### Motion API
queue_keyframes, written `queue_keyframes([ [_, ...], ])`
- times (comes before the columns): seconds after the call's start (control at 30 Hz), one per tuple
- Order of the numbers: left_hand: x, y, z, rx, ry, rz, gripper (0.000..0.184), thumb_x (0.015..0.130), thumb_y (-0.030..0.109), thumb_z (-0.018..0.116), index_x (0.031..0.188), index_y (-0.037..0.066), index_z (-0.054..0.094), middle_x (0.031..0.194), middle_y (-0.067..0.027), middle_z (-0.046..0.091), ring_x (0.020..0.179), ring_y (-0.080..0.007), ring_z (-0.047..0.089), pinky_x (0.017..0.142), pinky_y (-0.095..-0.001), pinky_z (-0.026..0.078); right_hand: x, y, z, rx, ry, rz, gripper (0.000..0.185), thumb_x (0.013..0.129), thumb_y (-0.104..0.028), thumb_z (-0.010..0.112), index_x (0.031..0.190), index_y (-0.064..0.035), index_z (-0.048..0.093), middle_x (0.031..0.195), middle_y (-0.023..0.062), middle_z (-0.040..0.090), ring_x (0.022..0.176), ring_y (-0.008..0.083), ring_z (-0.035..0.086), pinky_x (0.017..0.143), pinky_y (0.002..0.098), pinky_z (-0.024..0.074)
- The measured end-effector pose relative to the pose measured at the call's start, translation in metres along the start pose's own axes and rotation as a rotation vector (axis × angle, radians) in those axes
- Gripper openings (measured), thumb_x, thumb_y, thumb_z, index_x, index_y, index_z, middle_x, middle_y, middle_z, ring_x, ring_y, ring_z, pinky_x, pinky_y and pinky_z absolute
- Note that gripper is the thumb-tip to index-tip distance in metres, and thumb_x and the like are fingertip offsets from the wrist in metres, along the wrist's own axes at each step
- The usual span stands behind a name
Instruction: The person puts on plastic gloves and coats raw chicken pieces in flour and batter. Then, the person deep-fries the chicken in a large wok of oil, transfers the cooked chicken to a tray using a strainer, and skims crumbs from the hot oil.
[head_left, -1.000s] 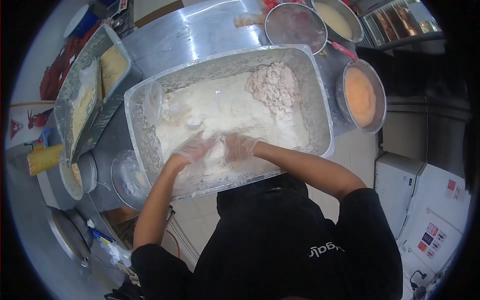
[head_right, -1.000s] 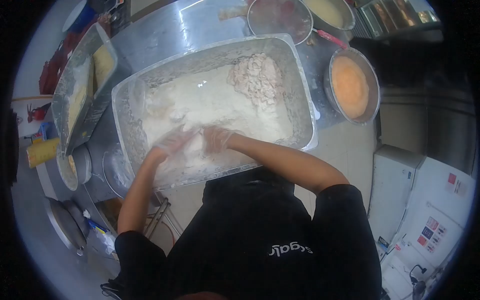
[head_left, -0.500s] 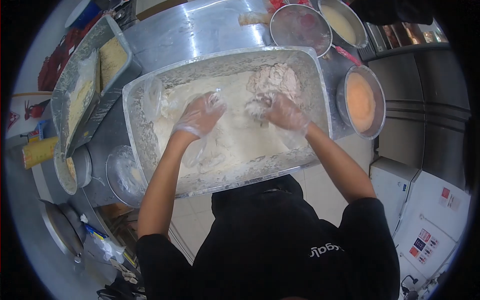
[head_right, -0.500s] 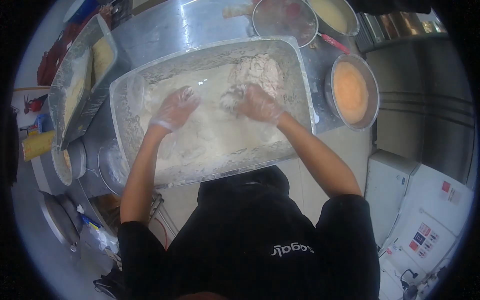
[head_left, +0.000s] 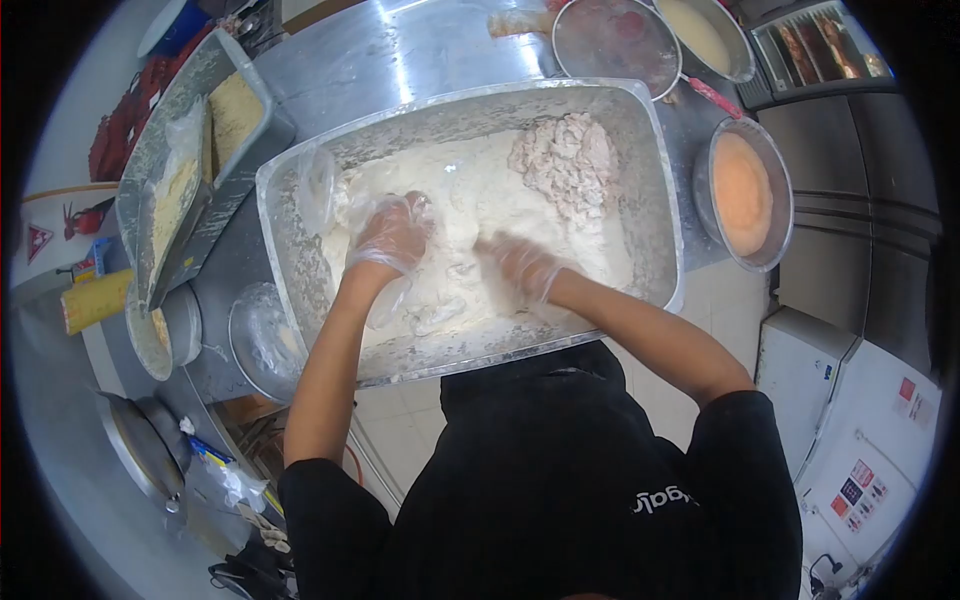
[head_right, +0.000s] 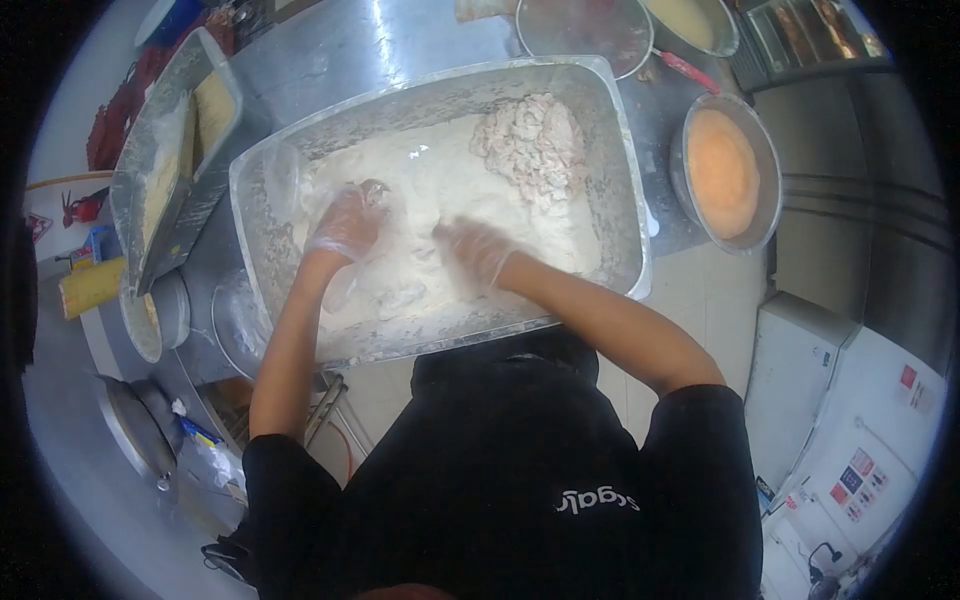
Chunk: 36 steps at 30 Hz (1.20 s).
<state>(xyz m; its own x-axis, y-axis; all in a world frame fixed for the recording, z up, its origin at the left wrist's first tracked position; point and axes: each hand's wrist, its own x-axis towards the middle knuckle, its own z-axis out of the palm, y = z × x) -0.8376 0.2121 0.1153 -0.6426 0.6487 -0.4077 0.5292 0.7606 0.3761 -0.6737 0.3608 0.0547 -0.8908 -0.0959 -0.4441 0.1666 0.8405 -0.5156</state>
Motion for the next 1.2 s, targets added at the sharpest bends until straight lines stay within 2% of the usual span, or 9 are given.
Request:
queue_keyframes([
  [0.1,-0.001,0.029,-0.019,-0.065,-0.026,0.034,0.030,0.081,0.018,0.054,0.110,0.010,0.055,0.098,-0.0220,0.055,0.092,-0.0360,0.055,0.082,-0.0414,0.043,-0.015,-0.022,-0.061,0.153,-0.369,0.024,0.034,0.085,-0.014,0.046,0.119,-0.0097,0.050,0.110,0.0160,0.058,0.104,0.0301,0.054,0.098,0.0380,0.0377],
  [0.13,0.001,0.030,-0.019,-0.082,-0.022,0.046,0.030,0.081,0.018,0.054,0.110,0.011,0.054,0.100,-0.0220,0.055,0.093,-0.0356,0.055,0.082,-0.0414,0.043,-0.022,-0.006,-0.063,0.066,-0.001,-0.238,0.028,0.086,-0.012,0.048,0.113,-0.0083,0.054,0.112,0.0141,0.057,0.107,0.0272,0.052,0.097,0.0347,0.0391],
  [0.27,0.009,0.027,-0.007,-0.078,-0.027,0.101,0.030,0.082,0.015,0.053,0.111,0.012,0.053,0.102,-0.0201,0.056,0.096,-0.0341,0.056,0.083,-0.0417,0.044,-0.028,0.035,-0.139,-0.227,0.397,0.243,0.035,0.085,-0.022,0.050,0.118,-0.0114,0.052,0.117,0.0189,0.053,0.103,0.0328,0.054,0.093,0.0394,0.0422],
  [0.43,0.019,0.059,-0.007,-0.104,-0.084,0.119,0.032,0.080,0.015,0.052,0.112,0.011,0.054,0.103,-0.0194,0.059,0.099,-0.0342,0.056,0.085,-0.0409,0.045,0.028,0.106,-0.078,-0.247,0.439,0.623,0.054,0.080,-0.031,0.060,0.129,-0.0154,0.044,0.135,0.0206,0.038,0.114,0.0353,0.048,0.097,0.0378,0.0396],
  [0.57,0.054,0.066,0.014,-0.232,-0.082,0.120,0.035,0.079,0.016,0.051,0.114,0.010,0.054,0.107,-0.0203,0.058,0.101,-0.0344,0.055,0.087,-0.0396,0.043,-0.019,0.069,-0.100,-0.255,0.364,0.422,0.061,0.077,-0.029,0.064,0.133,-0.0170,0.041,0.132,0.0204,0.042,0.112,0.0335,0.051,0.095,0.0363,0.0409],
  [0.77,0.057,0.081,0.022,-0.636,-0.009,-0.056,0.043,0.083,0.026,0.052,0.121,0.006,0.049,0.117,-0.0182,0.055,0.108,-0.0320,0.053,0.090,-0.0373,0.042,-0.048,0.084,-0.133,0.763,0.395,0.287,0.063,0.075,-0.030,0.064,0.133,-0.0171,0.041,0.113,0.0200,0.058,0.103,0.0294,0.056,0.089,0.0345,0.0454],
  [0.93,0.100,0.089,0.082,-0.739,-0.074,0.102,0.051,0.085,0.032,0.052,0.124,0.001,0.045,0.128,-0.0165,0.047,0.114,-0.0277,0.048,0.093,-0.0359,0.040,-0.015,0.089,-0.094,-0.090,0.340,0.597,0.067,0.073,-0.033,0.066,0.131,-0.0087,0.042,0.110,0.0199,0.059,0.101,0.0298,0.058,0.086,0.0332,0.0462],
  [1.07,0.087,0.122,0.065,-1.069,-0.246,0.006,0.055,0.084,0.029,0.054,0.129,0.001,0.040,0.132,-0.0166,0.040,0.116,-0.0285,0.046,0.094,-0.0378,0.042,0.008,0.120,-0.074,0.379,0.487,0.319,0.063,0.071,-0.031,0.067,0.122,-0.0003,0.048,0.107,0.0184,0.060,0.097,0.0303,0.059,0.082,0.0349,0.0470],
  [1.2,0.075,0.091,0.021,-1.404,-0.471,-0.151,0.053,0.082,0.018,0.054,0.128,-0.002,0.039,0.123,-0.0191,0.046,0.111,-0.0315,0.049,0.091,-0.0394,0.045,-0.054,0.083,-0.149,0.643,0.280,0.447,0.060,0.069,-0.029,0.067,0.119,0.0011,0.051,0.106,0.0194,0.060,0.098,0.0303,0.058,0.083,0.0365,0.0461],
])
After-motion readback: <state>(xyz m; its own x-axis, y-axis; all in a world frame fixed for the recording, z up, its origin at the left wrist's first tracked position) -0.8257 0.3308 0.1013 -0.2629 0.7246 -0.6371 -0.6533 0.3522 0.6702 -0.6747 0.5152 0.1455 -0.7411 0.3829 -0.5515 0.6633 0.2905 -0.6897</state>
